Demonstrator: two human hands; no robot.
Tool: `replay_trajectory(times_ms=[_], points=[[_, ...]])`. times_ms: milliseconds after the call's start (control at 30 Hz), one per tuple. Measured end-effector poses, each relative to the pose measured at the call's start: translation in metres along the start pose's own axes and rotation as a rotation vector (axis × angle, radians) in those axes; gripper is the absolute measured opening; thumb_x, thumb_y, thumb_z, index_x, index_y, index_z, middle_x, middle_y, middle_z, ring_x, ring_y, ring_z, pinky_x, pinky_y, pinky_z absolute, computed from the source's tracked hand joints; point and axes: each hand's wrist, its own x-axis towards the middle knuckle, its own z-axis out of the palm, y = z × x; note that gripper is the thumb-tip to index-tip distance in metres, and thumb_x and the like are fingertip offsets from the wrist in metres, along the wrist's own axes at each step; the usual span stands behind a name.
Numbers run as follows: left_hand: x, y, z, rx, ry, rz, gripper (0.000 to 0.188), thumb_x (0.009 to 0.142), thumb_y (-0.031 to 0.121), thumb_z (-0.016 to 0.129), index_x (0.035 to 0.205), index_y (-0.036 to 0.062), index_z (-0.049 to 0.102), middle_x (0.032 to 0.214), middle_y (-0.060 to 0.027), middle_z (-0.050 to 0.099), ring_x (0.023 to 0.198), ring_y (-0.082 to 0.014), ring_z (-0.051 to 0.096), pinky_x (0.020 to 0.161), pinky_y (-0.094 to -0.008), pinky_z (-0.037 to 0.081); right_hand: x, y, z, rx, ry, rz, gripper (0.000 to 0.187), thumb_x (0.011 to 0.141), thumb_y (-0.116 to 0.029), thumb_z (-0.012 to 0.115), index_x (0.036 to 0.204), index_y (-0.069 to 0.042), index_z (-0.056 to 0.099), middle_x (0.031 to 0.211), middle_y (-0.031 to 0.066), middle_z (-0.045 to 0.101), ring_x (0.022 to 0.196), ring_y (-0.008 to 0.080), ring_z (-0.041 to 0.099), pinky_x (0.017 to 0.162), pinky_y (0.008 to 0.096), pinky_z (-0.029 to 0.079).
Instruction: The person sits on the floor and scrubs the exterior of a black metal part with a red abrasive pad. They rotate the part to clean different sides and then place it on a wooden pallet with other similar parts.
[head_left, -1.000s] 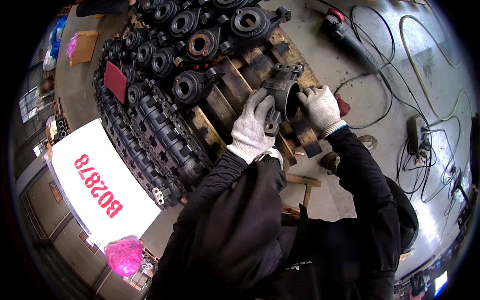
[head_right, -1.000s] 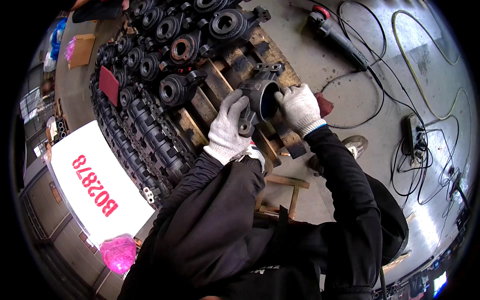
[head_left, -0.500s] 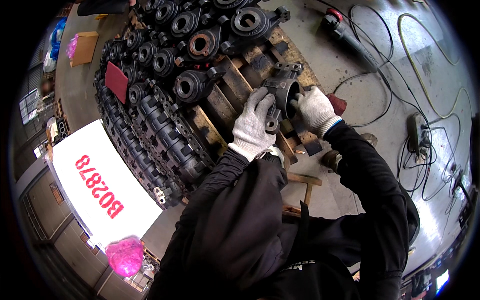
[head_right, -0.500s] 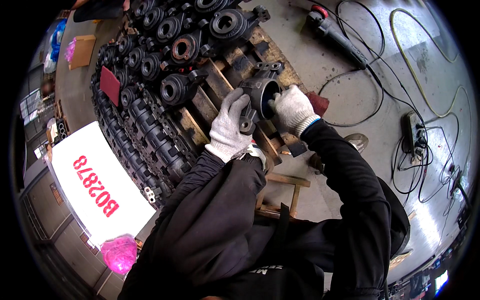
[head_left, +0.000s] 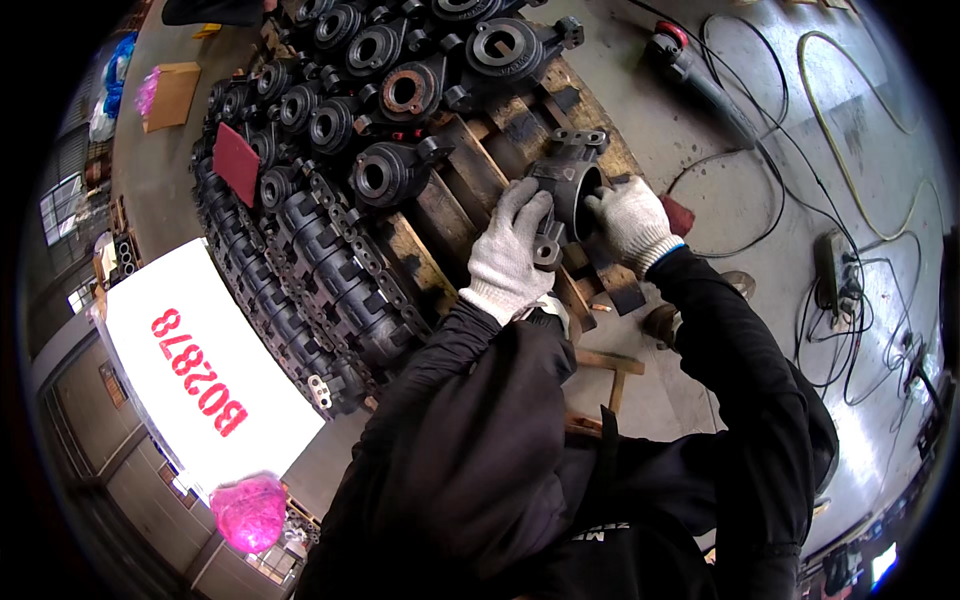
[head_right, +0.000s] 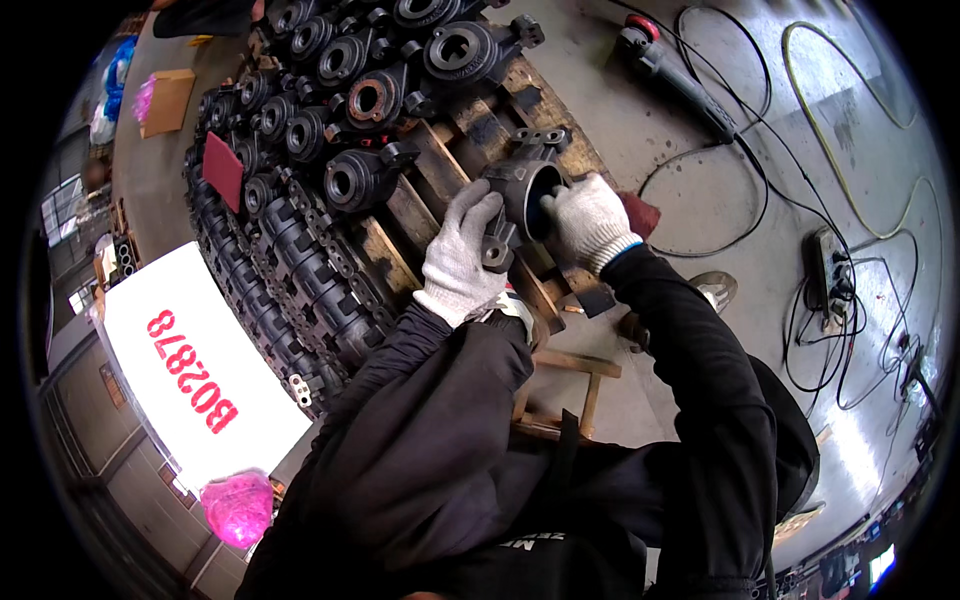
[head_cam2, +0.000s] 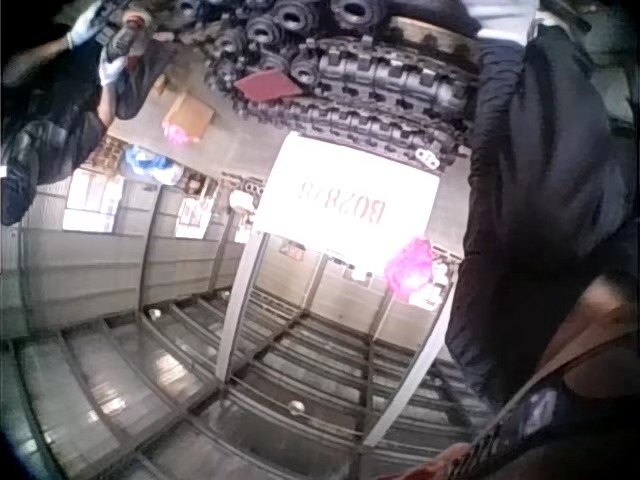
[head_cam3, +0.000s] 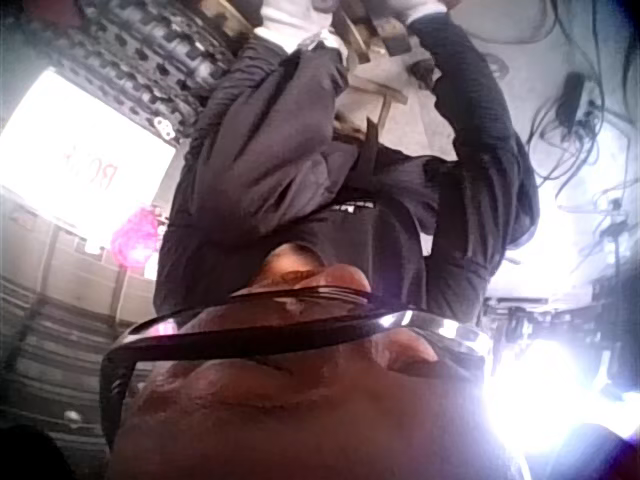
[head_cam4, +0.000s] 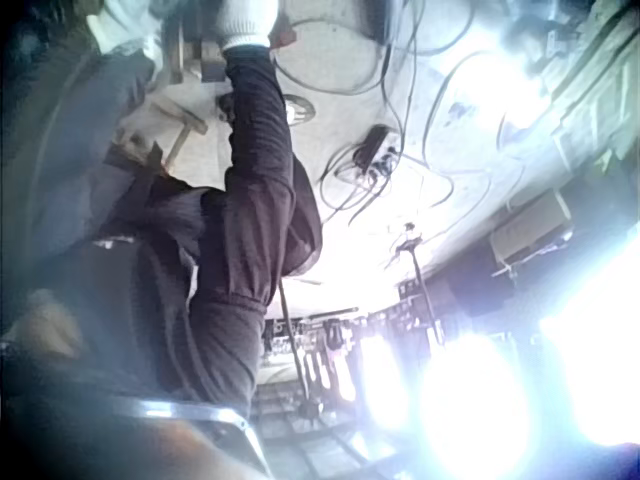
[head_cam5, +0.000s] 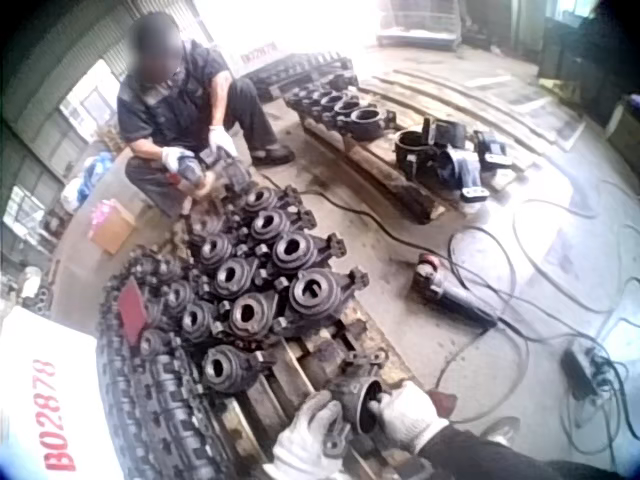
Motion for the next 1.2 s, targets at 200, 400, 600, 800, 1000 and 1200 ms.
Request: replay_trajectory(times_ms=[200, 400, 600, 800, 1000, 1200], points=[[0.002, 0.004, -0.002, -0.021, -0.078, -0.045, 0.071, 0.076, 0.011, 0.079, 0.143, 0.0113, 0.057, 0.153, -0.0142, 0.05, 0.144, -0.0402, 0.052, 0.109, -0.0462, 0.056, -0.001, 0.006, 0.005, 0.071, 0.044, -0.007, 0.033, 0.08, -0.034, 0.078, 0.106, -0.013, 0.076, 0.098, 0.0106, 0.075, 0.094, 0.0311, 0.074, 0.092, 0.0456, 0.053], [0.002, 0.003, -0.006, -0.007, -0.083, -0.055, 0.077, 0.069, 0.005, 0.081, 0.142, 0.0119, 0.057, 0.152, -0.0173, 0.052, 0.14, -0.0418, 0.056, 0.11, -0.0462, 0.056, 0.011, 0.0, -0.014, -0.136, 0.01, 0.031, 0.025, 0.087, -0.027, 0.072, 0.107, -0.011, 0.075, 0.104, 0.0106, 0.075, 0.1, 0.029, 0.074, 0.09, 0.0461, 0.052], [0.003, 0.007, -0.009, -0.002, -0.072, -0.046, 0.071, 0.072, 0.005, 0.08, 0.139, 0.0111, 0.059, 0.151, -0.0171, 0.053, 0.14, -0.0412, 0.057, 0.109, -0.0461, 0.057, 0.006, 0.005, 0.007, -0.007, 0.152, 0.121, 0.048, 0.074, -0.039, 0.081, 0.105, -0.006, 0.065, 0.09, 0.0151, 0.074, 0.087, 0.0315, 0.074, 0.085, 0.044, 0.051], [0.001, 0.001, -0.003, 0.006, -0.032, -0.01, 0.074, 0.072, 0.006, 0.081, 0.142, 0.0107, 0.057, 0.151, -0.0171, 0.053, 0.137, -0.0422, 0.058, 0.107, -0.0469, 0.057, 0.004, 0.002, -0.002, -0.078, 0.101, 0.099, 0.037, 0.08, -0.032, 0.077, 0.108, -0.008, 0.07, 0.09, 0.0128, 0.075, 0.087, 0.0312, 0.074, 0.087, 0.0433, 0.051], [0.002, 0.002, -0.003, -0.02, -0.076, -0.037, 0.079, 0.069, 0.005, 0.081, 0.143, 0.0119, 0.056, 0.153, -0.0155, 0.052, 0.137, -0.042, 0.058, 0.107, -0.046, 0.057, 0.014, 0.005, 0.006, -0.05, 0.075, 0.117, 0.03, 0.082, -0.031, 0.077, 0.101, -0.008, 0.074, 0.088, 0.0128, 0.075, 0.084, 0.0335, 0.075, 0.085, 0.0462, 0.055], [0.001, 0.003, -0.003, -0.012, -0.075, -0.05, 0.083, 0.066, 0.005, 0.082, 0.144, 0.0134, 0.056, 0.154, -0.0147, 0.052, 0.138, -0.0419, 0.058, 0.108, -0.0459, 0.057, 0.012, -0.001, -0.01, 0.143, -0.028, 0.199, 0.027, 0.08, -0.028, 0.078, 0.102, -0.011, 0.078, 0.094, 0.0164, 0.078, 0.093, 0.0349, 0.077, 0.086, 0.0478, 0.058]])
